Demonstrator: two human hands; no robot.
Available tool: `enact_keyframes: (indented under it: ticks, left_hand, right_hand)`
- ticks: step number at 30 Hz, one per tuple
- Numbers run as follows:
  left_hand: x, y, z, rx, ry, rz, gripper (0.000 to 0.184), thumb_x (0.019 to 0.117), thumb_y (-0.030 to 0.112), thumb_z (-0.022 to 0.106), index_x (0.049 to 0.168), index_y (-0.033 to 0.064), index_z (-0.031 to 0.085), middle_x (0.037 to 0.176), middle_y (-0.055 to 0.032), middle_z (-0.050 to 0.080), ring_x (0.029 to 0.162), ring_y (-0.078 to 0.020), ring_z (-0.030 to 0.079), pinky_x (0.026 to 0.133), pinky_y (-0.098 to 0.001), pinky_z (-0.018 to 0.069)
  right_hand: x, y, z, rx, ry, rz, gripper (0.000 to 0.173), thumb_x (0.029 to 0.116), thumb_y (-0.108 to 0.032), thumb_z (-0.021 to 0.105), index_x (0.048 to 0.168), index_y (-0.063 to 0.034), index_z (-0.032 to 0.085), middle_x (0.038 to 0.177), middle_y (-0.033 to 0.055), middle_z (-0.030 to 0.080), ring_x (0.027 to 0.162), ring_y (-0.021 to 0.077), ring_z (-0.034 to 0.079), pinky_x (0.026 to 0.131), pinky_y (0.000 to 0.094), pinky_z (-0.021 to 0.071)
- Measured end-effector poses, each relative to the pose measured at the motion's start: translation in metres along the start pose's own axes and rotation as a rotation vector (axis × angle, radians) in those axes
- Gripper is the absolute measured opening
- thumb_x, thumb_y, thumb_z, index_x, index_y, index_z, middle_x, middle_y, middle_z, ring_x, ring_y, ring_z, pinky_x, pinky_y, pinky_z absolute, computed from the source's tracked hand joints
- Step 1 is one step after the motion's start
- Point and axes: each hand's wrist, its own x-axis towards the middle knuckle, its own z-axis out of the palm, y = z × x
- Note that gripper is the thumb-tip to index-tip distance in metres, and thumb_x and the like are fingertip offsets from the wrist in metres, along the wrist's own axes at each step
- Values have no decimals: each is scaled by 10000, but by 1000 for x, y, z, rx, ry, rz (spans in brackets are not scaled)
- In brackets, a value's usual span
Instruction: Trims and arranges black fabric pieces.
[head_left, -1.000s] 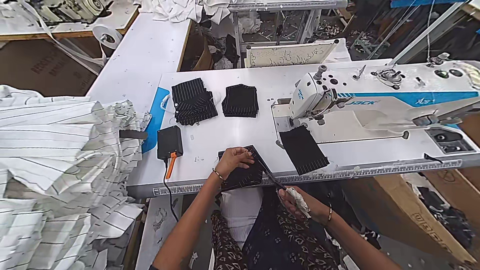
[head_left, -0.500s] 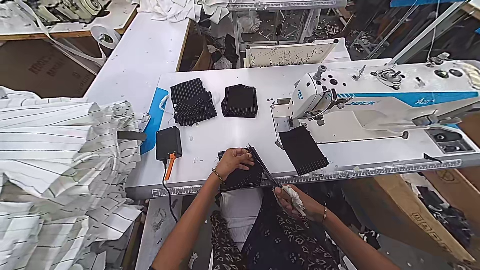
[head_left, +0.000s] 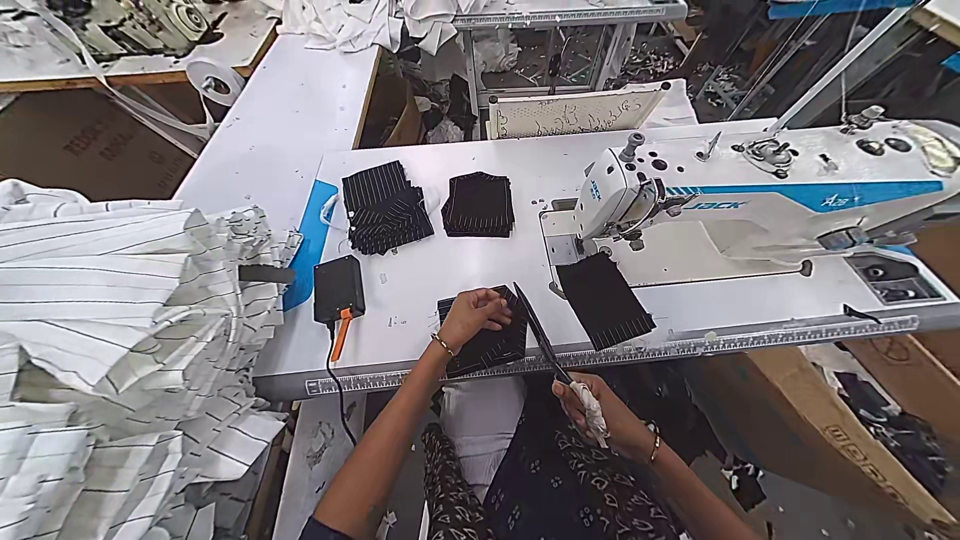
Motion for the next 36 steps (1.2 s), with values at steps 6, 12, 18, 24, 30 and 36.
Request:
enact_keyframes:
  ticks: [6,12,18,24,30,36]
  left_hand:
    - [-15,11,-23,723,-83,238,271,1014,127,604,1237,-8,681,1165,-151,725,1042,-235,714,968,-407,555]
    - [-12,14,-35,986,235,-58,319,1027,219,613,1193,-49,661,1183,-246,645,1120,-382,636,1015,-529,482]
    - [-30,2,-19,705,385,-60,305,988,227,657,1125,-46,660,963,-164,696,869,-257,670,838,-451,527]
    - [-36,-12,-29,303,292,-24,193,962,69,698,1124,-36,698,1012,-116,734,835,-107,703,819,-284,580]
    - [-42,-9,-10,-160,275,-86,191,950,-55,646,1139,-66,673,1015,-94,730,840,-119,711,816,-276,591]
    - [-41,-18,10,-427,471,-4,203,956,-71,627,1157,-82,653,1008,-90,733,819,-113,707,786,-256,591]
  right_hand:
    - [-40,17,-16,69,157,-106,267,987,-359,636,808,-168,586,562,-91,521,429,-6,481,401,148,404]
    - [-52,32,3,33,208,-79,231,999,-313,600,839,-149,572,557,-87,541,430,0,508,406,151,419]
    - [-37,47,42,98,32,31,251,1052,-295,552,862,-130,558,578,-68,548,454,14,519,435,159,433]
    - [-28,53,44,120,6,78,286,1065,-292,532,829,-133,557,579,-65,549,452,12,512,436,158,428]
    - [-26,57,30,158,-73,15,310,1025,-420,561,857,-160,571,606,-82,545,468,4,510,440,149,427]
    - [-29,72,19,159,-199,1,417,924,-605,663,913,-197,574,639,-120,544,514,-12,533,493,142,454]
